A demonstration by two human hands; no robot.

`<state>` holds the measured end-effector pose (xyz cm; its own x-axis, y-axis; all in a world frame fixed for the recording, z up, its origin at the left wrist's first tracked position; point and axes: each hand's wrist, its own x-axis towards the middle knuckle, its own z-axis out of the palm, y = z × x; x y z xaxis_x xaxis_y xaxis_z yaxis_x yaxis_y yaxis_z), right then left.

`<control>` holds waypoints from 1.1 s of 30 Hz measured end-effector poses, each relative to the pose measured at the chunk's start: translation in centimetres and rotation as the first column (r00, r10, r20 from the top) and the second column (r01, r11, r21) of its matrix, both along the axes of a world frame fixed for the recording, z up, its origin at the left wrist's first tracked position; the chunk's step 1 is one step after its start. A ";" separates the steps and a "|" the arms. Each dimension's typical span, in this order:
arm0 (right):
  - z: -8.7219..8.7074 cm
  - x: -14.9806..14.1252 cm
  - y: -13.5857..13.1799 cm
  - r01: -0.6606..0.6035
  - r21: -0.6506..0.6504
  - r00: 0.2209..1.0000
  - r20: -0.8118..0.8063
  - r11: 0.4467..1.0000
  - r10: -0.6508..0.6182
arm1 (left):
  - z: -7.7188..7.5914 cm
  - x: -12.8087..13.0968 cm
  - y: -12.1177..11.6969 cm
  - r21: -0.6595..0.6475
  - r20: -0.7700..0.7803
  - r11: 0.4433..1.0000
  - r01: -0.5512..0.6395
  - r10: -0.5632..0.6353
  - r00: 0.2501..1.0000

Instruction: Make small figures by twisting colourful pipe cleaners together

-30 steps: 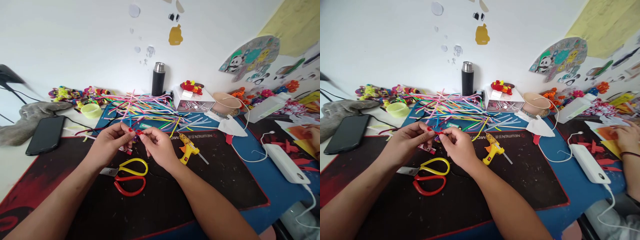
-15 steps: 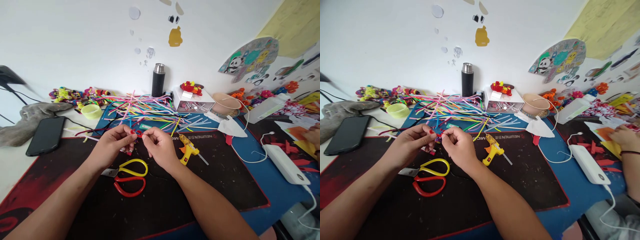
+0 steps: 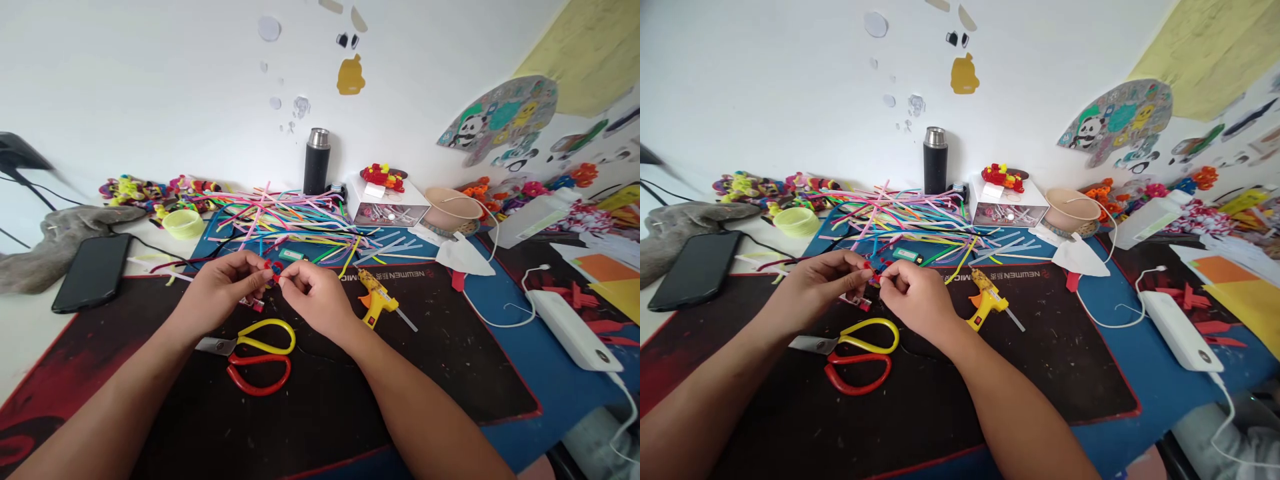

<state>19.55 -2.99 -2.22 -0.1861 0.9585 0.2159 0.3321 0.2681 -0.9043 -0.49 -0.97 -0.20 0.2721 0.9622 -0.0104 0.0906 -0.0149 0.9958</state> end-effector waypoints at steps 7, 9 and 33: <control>-0.4 -0.2 0.1 -0.051 -0.114 0.985 -0.171 0.992 0.031 | 0.0 0.2 0.0 -0.078 0.166 0.996 -0.039 0.052 0.985; -0.6 -0.2 0.1 -0.054 -0.124 0.982 -0.188 0.991 0.030 | 0.0 0.4 -0.1 -0.099 0.188 0.994 -0.035 0.054 0.981; -0.2 -0.4 0.1 -0.016 -0.165 0.928 -0.370 0.986 -0.047 | -0.7 0.4 -0.1 -0.105 0.114 0.994 0.029 -0.017 0.993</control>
<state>19.19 -2.93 -2.43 -0.1078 0.9883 0.1077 -0.0336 0.1046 -0.9939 -0.10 -1.11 -0.89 0.2996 0.9507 -0.0807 -0.0213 0.0912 0.9956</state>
